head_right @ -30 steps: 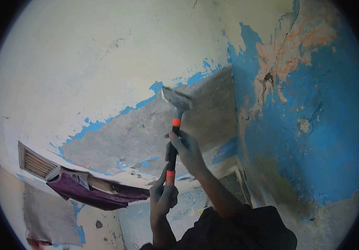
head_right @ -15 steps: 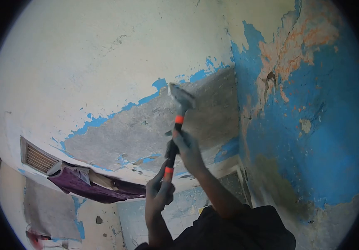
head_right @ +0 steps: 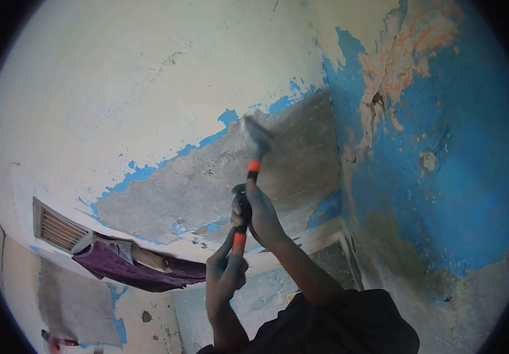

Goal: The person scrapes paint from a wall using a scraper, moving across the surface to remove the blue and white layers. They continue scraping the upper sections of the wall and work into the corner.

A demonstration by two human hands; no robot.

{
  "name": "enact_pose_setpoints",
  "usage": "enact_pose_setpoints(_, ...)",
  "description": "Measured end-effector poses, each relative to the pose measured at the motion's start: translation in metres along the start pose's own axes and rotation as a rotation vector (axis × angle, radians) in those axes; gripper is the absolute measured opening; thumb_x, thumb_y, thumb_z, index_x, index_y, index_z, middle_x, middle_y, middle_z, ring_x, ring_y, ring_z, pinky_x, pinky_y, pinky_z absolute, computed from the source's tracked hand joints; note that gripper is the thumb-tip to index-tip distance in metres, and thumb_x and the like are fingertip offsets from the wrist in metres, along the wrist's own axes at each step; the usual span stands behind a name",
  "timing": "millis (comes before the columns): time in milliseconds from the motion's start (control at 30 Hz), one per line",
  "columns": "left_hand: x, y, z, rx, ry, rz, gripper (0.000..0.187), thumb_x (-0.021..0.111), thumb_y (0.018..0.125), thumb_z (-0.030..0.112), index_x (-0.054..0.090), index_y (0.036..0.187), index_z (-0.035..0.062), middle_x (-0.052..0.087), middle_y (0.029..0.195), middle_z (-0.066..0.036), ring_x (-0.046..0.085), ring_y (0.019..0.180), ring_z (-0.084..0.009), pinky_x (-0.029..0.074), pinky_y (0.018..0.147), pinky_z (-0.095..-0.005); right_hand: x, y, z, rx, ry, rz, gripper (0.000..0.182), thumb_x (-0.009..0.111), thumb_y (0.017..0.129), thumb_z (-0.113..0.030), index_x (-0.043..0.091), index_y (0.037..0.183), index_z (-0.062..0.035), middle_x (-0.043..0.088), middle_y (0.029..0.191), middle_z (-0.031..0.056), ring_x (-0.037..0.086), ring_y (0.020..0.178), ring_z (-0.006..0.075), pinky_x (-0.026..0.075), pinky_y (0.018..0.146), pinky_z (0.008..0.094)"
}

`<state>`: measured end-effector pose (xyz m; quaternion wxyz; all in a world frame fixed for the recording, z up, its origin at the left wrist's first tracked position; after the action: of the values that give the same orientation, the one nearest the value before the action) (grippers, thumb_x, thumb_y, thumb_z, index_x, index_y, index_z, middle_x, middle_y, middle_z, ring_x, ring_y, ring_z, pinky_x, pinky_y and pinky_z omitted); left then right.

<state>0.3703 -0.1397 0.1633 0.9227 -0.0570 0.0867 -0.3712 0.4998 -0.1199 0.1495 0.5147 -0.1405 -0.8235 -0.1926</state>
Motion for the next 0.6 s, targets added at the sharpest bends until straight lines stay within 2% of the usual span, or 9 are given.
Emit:
enact_pose_setpoints(33,0.01,0.005,0.007,-0.005,-0.009,-0.022,0.048,0.05,0.099,0.019,0.038,0.144,0.0068,0.041,0.056,0.005,0.036,0.045,-0.0016,0.028,0.04,-0.0192,-0.002,0.003,-0.007,-0.073,0.125,-0.018,0.031,0.046,0.098,-0.044,0.048,0.095,-0.0128,0.045,0.067,-0.0021,0.039,0.05,0.0082,0.035,0.046,0.023)
enact_pose_setpoints(133,0.015,0.004,0.006,0.003,-0.006,-0.025,0.047,0.049,0.099,0.018,0.038,0.143,0.0052,0.04,0.055,0.005,0.035,0.044,-0.0019,0.028,0.04,-0.0195,0.003,0.005,-0.024,-0.042,0.057,0.041,0.032,0.047,0.098,-0.046,0.046,0.094,-0.0141,0.04,0.065,-0.005,0.035,0.048,0.0054,0.03,0.043,0.0199)
enact_pose_setpoints(167,0.007,0.001,-0.002,-0.013,-0.01,-0.023,0.048,0.049,0.099,0.018,0.038,0.144,0.0052,0.039,0.055,0.006,0.035,0.044,-0.002,0.028,0.04,-0.0196,0.0,0.003,-0.016,-0.027,0.045,0.129,0.03,0.047,0.098,-0.046,0.046,0.096,-0.016,0.035,0.063,-0.0061,0.031,0.046,0.0046,0.029,0.042,0.0199)
enact_pose_setpoints(267,0.01,0.002,0.004,-0.035,0.02,-0.021,0.049,0.05,0.099,0.02,0.038,0.144,0.0054,0.039,0.054,0.005,0.034,0.043,-0.0021,0.028,0.04,-0.0202,-0.006,-0.002,-0.003,-0.032,0.101,0.16,0.029,0.047,0.098,-0.045,0.046,0.096,-0.0166,0.036,0.063,-0.0058,0.031,0.045,0.0045,0.029,0.041,0.0205)
enact_pose_setpoints(367,0.028,0.007,0.002,0.021,-0.062,-0.072,0.047,0.05,0.099,0.02,0.04,0.143,0.005,0.042,0.054,0.005,0.035,0.042,-0.0023,0.027,0.039,-0.0207,-0.011,0.003,-0.024,-0.061,0.058,0.162,0.027,0.046,0.099,-0.043,0.047,0.096,-0.016,0.035,0.063,-0.0061,0.029,0.044,0.0046,0.026,0.038,0.02)
enact_pose_setpoints(500,0.003,0.003,-0.012,-0.031,0.02,-0.006,0.051,0.05,0.099,0.025,0.037,0.144,0.0043,0.04,0.055,0.005,0.034,0.043,-0.0022,0.026,0.04,-0.0196,-0.007,-0.001,0.003,0.008,0.05,0.155,0.027,0.047,0.099,-0.042,0.046,0.096,-0.0157,0.034,0.063,-0.0067,0.028,0.043,0.0041,0.026,0.037,0.0199)
enact_pose_setpoints(600,0.035,0.015,0.007,-0.013,0.003,-0.068,0.048,0.051,0.099,0.021,0.041,0.142,0.0042,0.042,0.054,0.005,0.036,0.044,-0.002,0.027,0.04,-0.0196,-0.017,0.007,-0.041,-0.091,0.037,0.158,0.028,0.047,0.098,-0.043,0.046,0.094,-0.0153,0.033,0.062,-0.0073,0.028,0.044,0.0046,0.026,0.038,0.0202)
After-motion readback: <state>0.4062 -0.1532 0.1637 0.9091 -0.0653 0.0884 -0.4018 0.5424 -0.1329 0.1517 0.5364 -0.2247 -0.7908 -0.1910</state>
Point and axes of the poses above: each hand's wrist, its own y-axis towards the middle knuckle, its own x-axis out of the palm, z = x × y, the point moved 8 cm from there along y, towards the middle knuckle
